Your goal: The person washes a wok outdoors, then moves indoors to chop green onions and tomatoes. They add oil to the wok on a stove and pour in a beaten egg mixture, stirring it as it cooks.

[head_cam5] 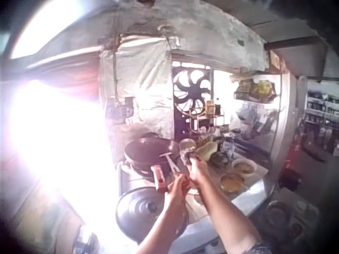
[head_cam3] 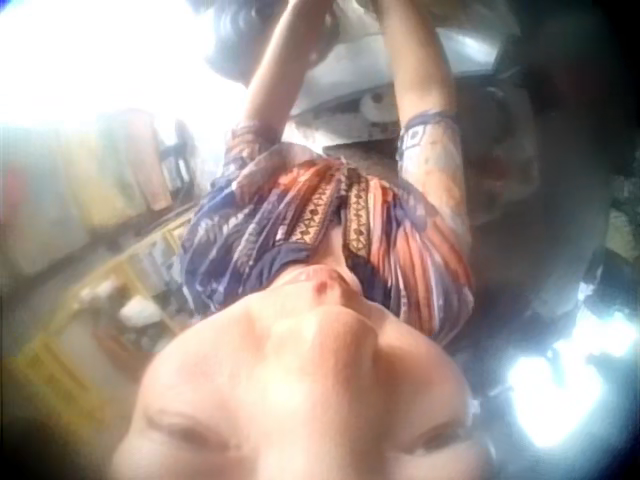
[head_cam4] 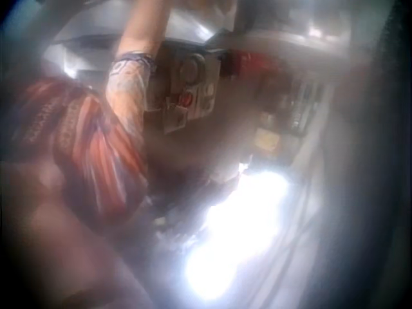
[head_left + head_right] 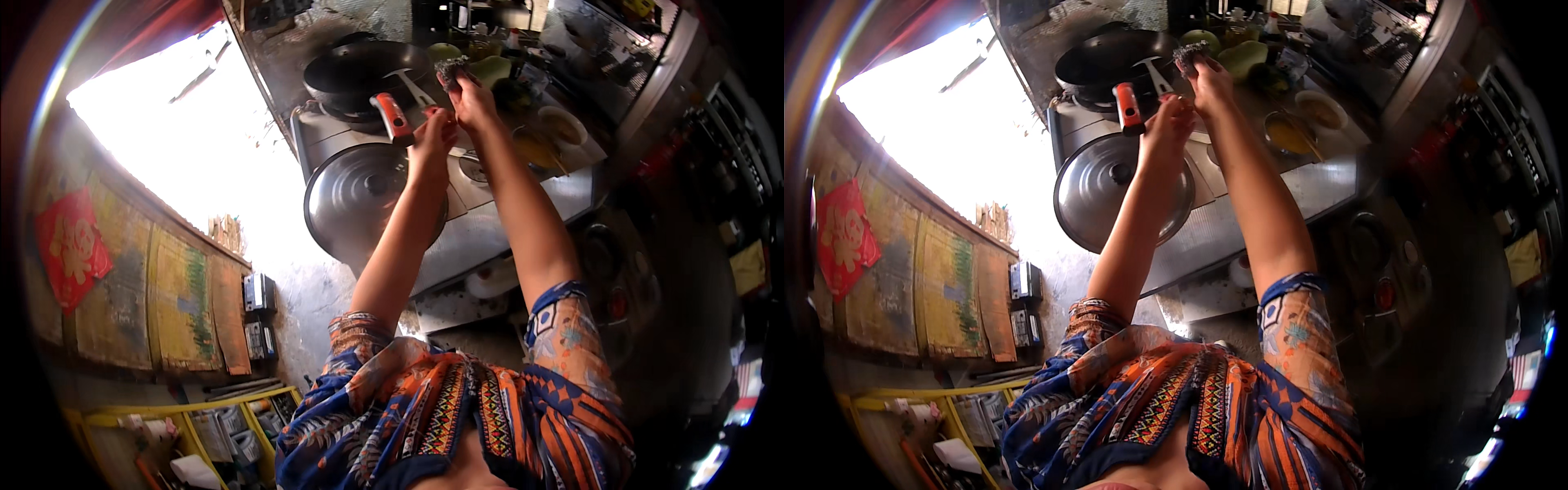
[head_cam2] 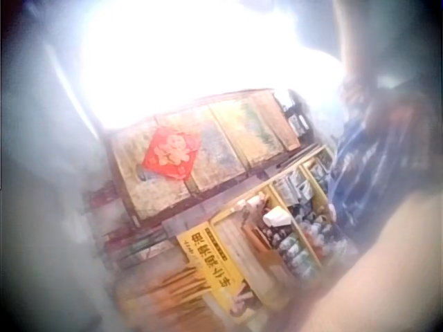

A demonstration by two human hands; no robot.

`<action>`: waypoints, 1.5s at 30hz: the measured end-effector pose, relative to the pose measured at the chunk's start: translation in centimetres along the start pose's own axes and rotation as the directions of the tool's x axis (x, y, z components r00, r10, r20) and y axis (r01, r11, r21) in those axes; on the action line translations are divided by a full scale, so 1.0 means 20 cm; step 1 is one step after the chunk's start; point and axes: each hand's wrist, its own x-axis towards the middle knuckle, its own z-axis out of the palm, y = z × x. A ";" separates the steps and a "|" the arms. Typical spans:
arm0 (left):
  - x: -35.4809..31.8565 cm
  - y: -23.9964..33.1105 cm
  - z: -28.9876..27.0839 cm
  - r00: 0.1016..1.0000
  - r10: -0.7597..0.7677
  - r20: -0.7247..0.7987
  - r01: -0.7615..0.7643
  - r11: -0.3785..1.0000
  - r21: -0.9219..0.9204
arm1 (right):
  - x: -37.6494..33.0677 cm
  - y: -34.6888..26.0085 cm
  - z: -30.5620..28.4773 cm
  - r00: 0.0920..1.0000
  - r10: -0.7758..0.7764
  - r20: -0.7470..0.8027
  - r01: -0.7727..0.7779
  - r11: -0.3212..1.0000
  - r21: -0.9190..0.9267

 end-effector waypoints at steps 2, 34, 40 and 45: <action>0.03 0.05 -0.05 1.000 -0.004 0.010 0.004 1.000 -0.007 | 0.04 -0.02 0.03 0.996 -0.049 -0.079 0.052 0.998 0.036; -0.46 -0.20 -0.21 0.650 -0.742 0.163 0.659 0.657 0.365 | -4.24 -0.48 -2.19 0.015 -0.738 -0.674 -0.870 -0.342 0.355; -0.52 -0.43 -0.08 0.672 -0.739 0.050 0.593 0.577 0.561 | -3.71 -0.50 -2.00 -0.019 -0.534 -0.845 -0.924 0.332 -0.190; -0.67 -0.61 -0.08 0.660 -0.752 0.009 0.592 0.527 0.609 | -3.79 -0.45 -2.29 -0.225 -0.306 -0.925 -0.894 0.442 0.072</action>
